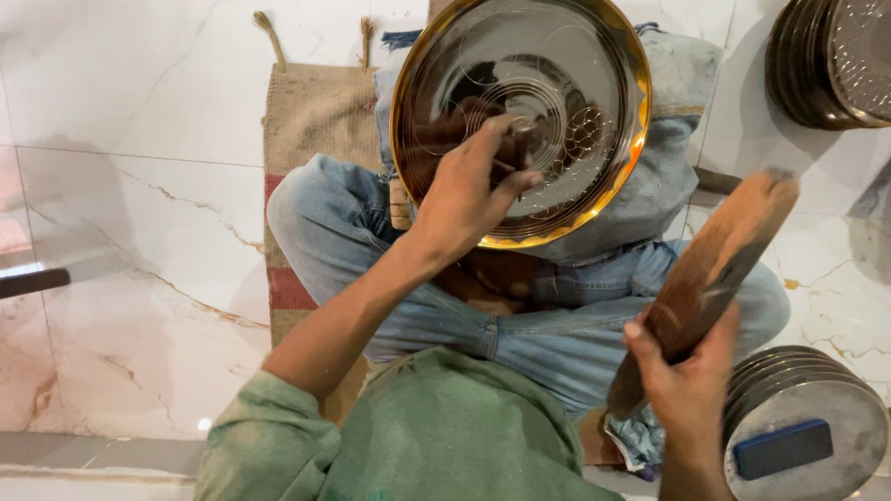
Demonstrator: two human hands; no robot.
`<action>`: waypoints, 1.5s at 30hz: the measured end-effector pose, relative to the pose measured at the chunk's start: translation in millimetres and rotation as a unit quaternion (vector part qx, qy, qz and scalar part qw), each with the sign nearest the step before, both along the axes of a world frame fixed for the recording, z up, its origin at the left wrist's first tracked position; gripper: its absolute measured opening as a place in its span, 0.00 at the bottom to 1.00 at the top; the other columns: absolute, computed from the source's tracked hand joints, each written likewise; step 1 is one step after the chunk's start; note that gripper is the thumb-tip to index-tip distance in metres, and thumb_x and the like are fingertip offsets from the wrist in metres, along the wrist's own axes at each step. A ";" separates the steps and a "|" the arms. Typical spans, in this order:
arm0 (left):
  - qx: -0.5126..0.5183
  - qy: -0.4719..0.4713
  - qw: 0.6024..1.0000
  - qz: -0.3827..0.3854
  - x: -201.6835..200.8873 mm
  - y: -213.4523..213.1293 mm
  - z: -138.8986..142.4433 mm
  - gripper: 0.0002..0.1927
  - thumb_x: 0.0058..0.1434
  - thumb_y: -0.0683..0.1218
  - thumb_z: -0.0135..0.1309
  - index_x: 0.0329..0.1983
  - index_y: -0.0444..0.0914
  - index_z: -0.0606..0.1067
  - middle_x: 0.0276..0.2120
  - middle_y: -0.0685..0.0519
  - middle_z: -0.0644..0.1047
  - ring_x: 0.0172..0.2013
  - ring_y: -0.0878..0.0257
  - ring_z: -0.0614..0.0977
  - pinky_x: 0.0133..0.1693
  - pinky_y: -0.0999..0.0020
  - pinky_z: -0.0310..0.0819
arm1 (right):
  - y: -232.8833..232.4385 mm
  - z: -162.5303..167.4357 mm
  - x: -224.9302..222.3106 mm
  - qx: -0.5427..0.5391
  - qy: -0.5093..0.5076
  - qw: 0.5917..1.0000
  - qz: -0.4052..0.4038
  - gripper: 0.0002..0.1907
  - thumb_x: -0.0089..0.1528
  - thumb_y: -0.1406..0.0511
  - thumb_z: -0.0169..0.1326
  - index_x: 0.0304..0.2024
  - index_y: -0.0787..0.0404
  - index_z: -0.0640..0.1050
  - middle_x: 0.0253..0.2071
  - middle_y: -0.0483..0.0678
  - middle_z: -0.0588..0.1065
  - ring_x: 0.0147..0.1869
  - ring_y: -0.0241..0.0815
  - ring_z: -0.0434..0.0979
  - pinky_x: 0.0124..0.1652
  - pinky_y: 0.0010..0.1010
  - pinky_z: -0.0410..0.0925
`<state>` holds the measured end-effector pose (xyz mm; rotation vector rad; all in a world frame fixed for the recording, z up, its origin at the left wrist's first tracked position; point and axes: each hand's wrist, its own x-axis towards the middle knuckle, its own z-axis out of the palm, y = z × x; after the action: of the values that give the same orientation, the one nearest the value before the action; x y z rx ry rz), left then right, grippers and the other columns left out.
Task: The person sits cross-legged on the floor with a brass plate resting on their lap. They hold a punch against the plate's surface and strike it with a wooden mallet, repeatedly repositioning the punch to emboss a decorative pattern of circles and floral motifs across the plate.
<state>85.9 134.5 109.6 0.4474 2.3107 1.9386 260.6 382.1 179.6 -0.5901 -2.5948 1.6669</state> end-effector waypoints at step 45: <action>-0.098 0.105 0.974 -0.172 -15.8 11.6 -17.5 0.22 0.66 0.42 0.62 0.59 0.38 0.67 0.46 0.44 0.76 0.49 0.41 0.79 0.48 0.49 0.73 | 48.0 27.5 -108.1 0.338 0.032 0.905 0.255 0.42 0.62 0.73 0.65 0.75 0.68 0.60 0.58 0.69 0.72 0.57 0.61 0.79 0.52 0.44 0.74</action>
<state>70.1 146.1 92.0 0.9974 2.3189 1.5501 152.5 430.1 207.1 0.1878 -3.1562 0.6705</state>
